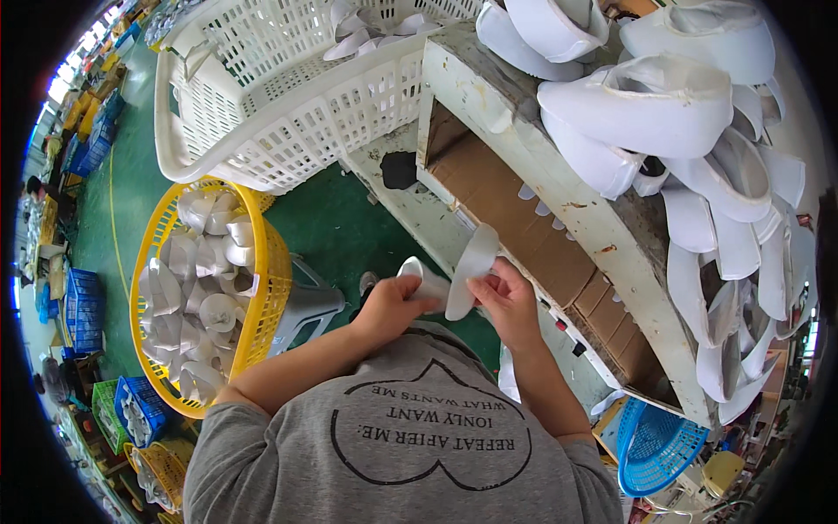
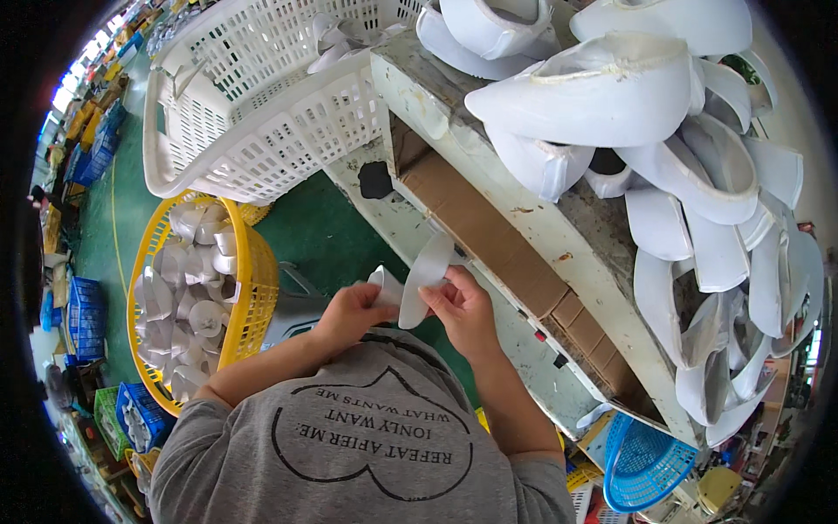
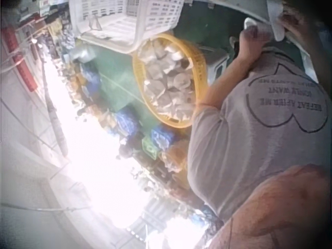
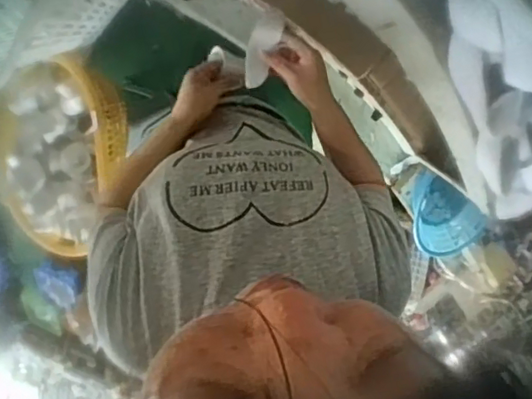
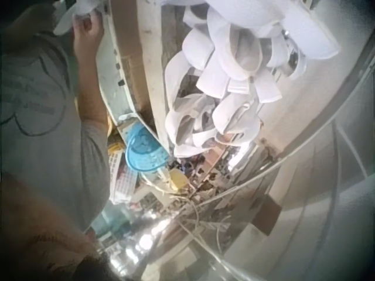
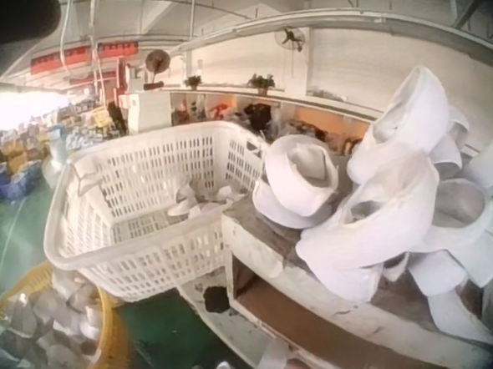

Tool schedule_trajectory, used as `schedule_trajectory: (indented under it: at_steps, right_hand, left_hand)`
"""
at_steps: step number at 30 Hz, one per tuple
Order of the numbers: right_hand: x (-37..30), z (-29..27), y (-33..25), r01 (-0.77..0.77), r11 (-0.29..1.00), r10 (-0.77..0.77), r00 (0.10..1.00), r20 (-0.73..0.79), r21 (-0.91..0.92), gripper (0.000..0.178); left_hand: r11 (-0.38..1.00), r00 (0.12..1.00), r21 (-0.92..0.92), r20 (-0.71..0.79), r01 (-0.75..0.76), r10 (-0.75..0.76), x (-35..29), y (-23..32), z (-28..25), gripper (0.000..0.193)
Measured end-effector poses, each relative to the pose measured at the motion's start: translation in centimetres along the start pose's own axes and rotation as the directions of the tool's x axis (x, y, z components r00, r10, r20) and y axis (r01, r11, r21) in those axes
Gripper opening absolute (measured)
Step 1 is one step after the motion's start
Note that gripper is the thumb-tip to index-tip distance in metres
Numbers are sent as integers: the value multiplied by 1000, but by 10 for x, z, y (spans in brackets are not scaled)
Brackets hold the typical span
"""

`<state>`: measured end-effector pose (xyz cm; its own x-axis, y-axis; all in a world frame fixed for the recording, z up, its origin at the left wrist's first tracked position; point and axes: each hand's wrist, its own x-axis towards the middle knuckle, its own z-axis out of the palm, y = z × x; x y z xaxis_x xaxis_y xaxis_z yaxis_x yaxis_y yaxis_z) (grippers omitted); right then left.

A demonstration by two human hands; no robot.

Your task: Inspecting and sorting white shoe components from a basket at a workstation.

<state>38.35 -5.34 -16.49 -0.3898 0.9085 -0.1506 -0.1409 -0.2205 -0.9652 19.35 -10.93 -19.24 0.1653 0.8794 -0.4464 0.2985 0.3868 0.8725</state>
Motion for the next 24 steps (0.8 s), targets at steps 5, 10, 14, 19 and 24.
schedule_trajectory:
  at_steps: [5, 10, 14, 19, 24]
  right_hand:
    - [-27, 12, -5, 66, 989, -68, 998, -13, -130, 28]
    - [-36, 15, -3, 198, 924, -221, 975, -35, -326, 31]
    - [-38, 14, -5, 141, 942, -164, 985, -53, -305, 35]
    - [-40, 16, -11, 48, 978, -64, 995, -73, -205, 40]
    - [-41, 18, -11, 42, 978, -56, 996, -65, -203, 42]
  left_hand:
    - [791, 988, -593, -56, -151, 146, -8, 35, 5, 22]
    - [750, 990, -651, -17, -118, 142, -19, 38, 11, 24]
    - [729, 985, -669, -31, -147, 170, -26, 35, 18, 25]
    - [791, 986, -591, -55, -158, 156, -34, 39, 20, 26]
    - [759, 984, -627, -81, -176, 160, -37, 33, 23, 26]
